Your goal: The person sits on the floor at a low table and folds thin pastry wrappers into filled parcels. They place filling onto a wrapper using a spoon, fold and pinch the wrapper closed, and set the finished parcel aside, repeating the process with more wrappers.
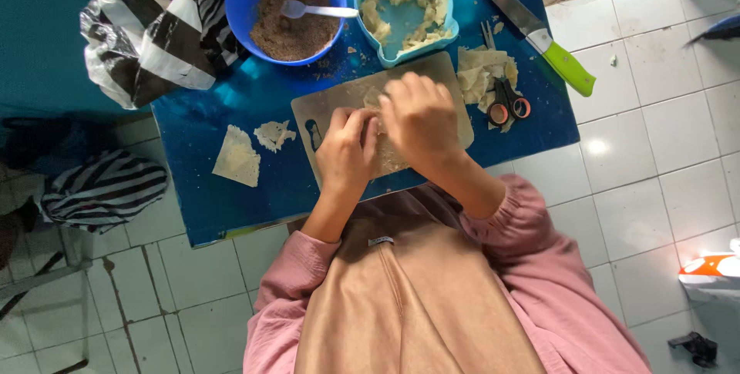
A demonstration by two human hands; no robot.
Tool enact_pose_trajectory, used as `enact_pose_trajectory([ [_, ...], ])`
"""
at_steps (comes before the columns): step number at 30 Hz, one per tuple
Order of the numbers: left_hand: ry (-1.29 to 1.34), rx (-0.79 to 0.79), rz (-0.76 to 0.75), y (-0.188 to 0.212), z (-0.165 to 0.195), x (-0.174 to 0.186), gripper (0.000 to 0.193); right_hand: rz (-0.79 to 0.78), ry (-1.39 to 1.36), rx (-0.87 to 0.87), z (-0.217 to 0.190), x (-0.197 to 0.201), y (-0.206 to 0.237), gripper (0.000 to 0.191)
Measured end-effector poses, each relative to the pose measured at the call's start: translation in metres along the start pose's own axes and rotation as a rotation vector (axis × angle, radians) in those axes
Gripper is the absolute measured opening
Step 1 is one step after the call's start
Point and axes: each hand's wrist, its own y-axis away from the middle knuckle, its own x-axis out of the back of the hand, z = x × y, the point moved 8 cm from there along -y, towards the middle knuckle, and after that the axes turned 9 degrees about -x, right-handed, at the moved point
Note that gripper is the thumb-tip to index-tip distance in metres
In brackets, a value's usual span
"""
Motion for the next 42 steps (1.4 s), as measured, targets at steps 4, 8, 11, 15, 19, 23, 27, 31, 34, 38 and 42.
enact_pose_trajectory([
  [4,-0.016,0.044,-0.018,-0.001,-0.005,-0.005,0.006,-0.087,-0.08,-0.096,0.026,-0.019,0.018,0.016],
  [8,-0.03,0.054,-0.018,-0.005,-0.003,-0.006,0.006,-0.059,-0.224,-0.108,0.035,-0.02,0.016,0.013],
  [11,-0.016,0.07,-0.033,-0.007,-0.003,-0.006,0.005,-0.198,-0.699,-0.443,0.059,-0.031,0.015,0.01],
  [15,-0.024,0.066,-0.026,-0.009,-0.003,-0.006,0.006,-0.201,-0.832,-0.334,0.048,-0.024,0.009,0.02],
  [19,-0.02,0.091,-0.02,-0.011,-0.007,-0.008,0.014,-0.147,-0.578,-0.165,0.031,-0.019,0.003,0.021],
  [23,0.028,0.016,0.0,-0.011,-0.002,-0.005,0.017,-0.119,-0.293,0.104,0.011,-0.008,0.004,0.019],
  [27,-0.163,-0.142,-0.04,-0.012,0.009,-0.002,0.015,-0.197,-0.074,0.303,0.003,0.003,0.012,0.028],
  [31,-0.127,-0.29,-0.111,-0.013,0.012,0.009,0.017,-0.18,0.112,0.55,-0.002,0.005,0.017,0.029],
  [34,-0.064,-0.351,-0.163,-0.015,0.012,0.01,0.019,-0.105,-0.03,0.47,0.002,0.003,0.012,0.023],
  [38,-0.124,-0.341,-0.217,-0.023,0.005,-0.003,0.01,-0.122,-0.271,0.135,0.025,-0.014,0.001,0.01],
  [42,-0.024,-0.159,-0.222,-0.035,-0.016,-0.017,0.012,-0.177,-0.446,0.003,0.036,-0.021,0.003,0.015],
])
